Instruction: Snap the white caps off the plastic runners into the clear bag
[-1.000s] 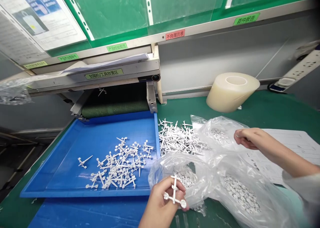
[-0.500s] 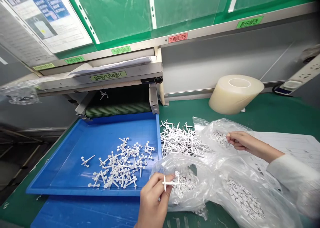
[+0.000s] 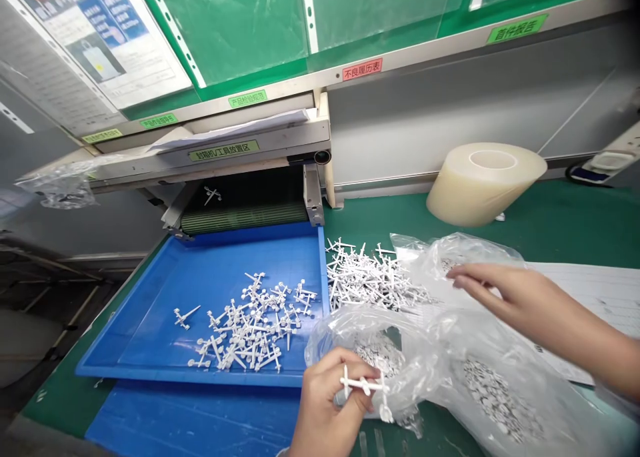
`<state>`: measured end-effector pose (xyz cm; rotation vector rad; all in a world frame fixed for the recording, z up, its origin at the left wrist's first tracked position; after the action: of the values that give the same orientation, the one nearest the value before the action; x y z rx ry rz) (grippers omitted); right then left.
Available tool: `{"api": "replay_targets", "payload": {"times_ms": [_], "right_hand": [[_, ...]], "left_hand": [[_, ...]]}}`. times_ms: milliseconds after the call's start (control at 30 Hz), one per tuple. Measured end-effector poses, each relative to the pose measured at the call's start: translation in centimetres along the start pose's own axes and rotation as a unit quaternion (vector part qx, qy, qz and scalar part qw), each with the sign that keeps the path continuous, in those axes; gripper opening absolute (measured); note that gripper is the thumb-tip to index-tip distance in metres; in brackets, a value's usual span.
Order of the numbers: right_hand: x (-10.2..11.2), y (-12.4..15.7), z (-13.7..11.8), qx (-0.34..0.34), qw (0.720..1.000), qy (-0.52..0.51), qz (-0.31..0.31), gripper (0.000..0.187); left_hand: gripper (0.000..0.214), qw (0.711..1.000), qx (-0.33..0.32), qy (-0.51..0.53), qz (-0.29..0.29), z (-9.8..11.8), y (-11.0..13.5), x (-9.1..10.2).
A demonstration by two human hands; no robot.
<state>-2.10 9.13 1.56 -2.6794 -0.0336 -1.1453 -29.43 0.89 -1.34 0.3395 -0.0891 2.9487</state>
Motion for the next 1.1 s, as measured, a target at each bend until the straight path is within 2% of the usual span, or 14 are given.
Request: {"api": "replay_targets", "payload": {"times_ms": [67,200,267,400,433,467,600,633,700,767,867,933,1000,1100], "right_hand": [[-0.7,1.9,-4.2,-0.016,0.983,-0.108,-0.148,0.032],[-3.0,4.6,-9.3,-0.11,0.896,-0.311,-0.297,0.032],[-4.2,5.2,-9.4,-0.177,0.831,-0.411,-0.33,0.035],[-5.7,6.1,-8.0,-0.286,0.667,-0.585,-0.363,0.041],[-5.8,6.3,-7.8,-0.29,0.662,-0.592,-0.356,0.041],[-5.7,6.5,-7.7,-0.28,0.685,-0.58,-0.339,0.041],[-4.8,7.2,-8.3,-0.112,0.889,-0.391,-0.207,0.024],[-4.6,7.3,-8.4,-0.067,0.92,-0.349,-0.167,0.019],[-4.5,7.4,-8.5,-0.048,0.939,-0.324,-0.102,0.015],[-5.0,7.5,-8.3,-0.126,0.906,-0.393,-0.099,0.018],[-6.3,7.8,-8.3,-0.242,0.77,-0.551,-0.213,0.033],[-6.9,8.2,-8.5,-0.258,0.707,-0.601,-0.269,0.038],[-7.2,8.6,-8.8,-0.256,0.695,-0.609,-0.283,0.04],[-7.2,8.9,-9.3,-0.255,0.711,-0.589,-0.286,0.043]], "left_hand": [[0.017,0.999,-0.024,-0.034,-0.016,0.5,-0.1,-0.3],[0.017,0.989,-0.088,-0.102,-0.058,1.4,-0.2,-0.7],[0.019,0.983,-0.118,-0.118,-0.073,1.5,-0.1,-0.7],[0.02,0.977,-0.147,-0.141,-0.065,1.3,0.3,-0.6],[0.021,0.977,-0.146,-0.143,-0.058,1.3,0.4,-0.6],[0.021,0.98,-0.137,-0.138,-0.052,1.3,0.5,-0.6],[0.024,0.996,-0.029,-0.073,-0.052,1.3,0.7,-0.8],[0.024,0.997,0.0,-0.062,-0.055,1.4,0.7,-0.8],[0.023,0.997,0.031,-0.058,-0.048,1.5,0.7,-0.8],[0.022,0.997,0.031,-0.066,-0.023,1.6,0.6,-0.7],[0.021,0.997,0.014,-0.074,0.007,1.6,0.5,-0.5],[0.019,0.998,0.011,-0.068,0.012,1.5,0.4,-0.5],[0.019,0.998,0.012,-0.058,0.015,1.5,0.4,-0.5],[0.017,0.999,0.008,-0.05,0.017,1.5,0.4,-0.6]]}}
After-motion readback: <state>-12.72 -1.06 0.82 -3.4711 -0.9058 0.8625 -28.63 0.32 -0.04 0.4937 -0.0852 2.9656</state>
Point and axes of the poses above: each hand's wrist, its own y-axis away from the middle knuckle, its own x-axis out of the back of the hand, z = x × y, the point moved 1 cm from there along -y, towards the middle knuckle, and after that the axes turned 9 degrees about -y, right-handed, at the moved point
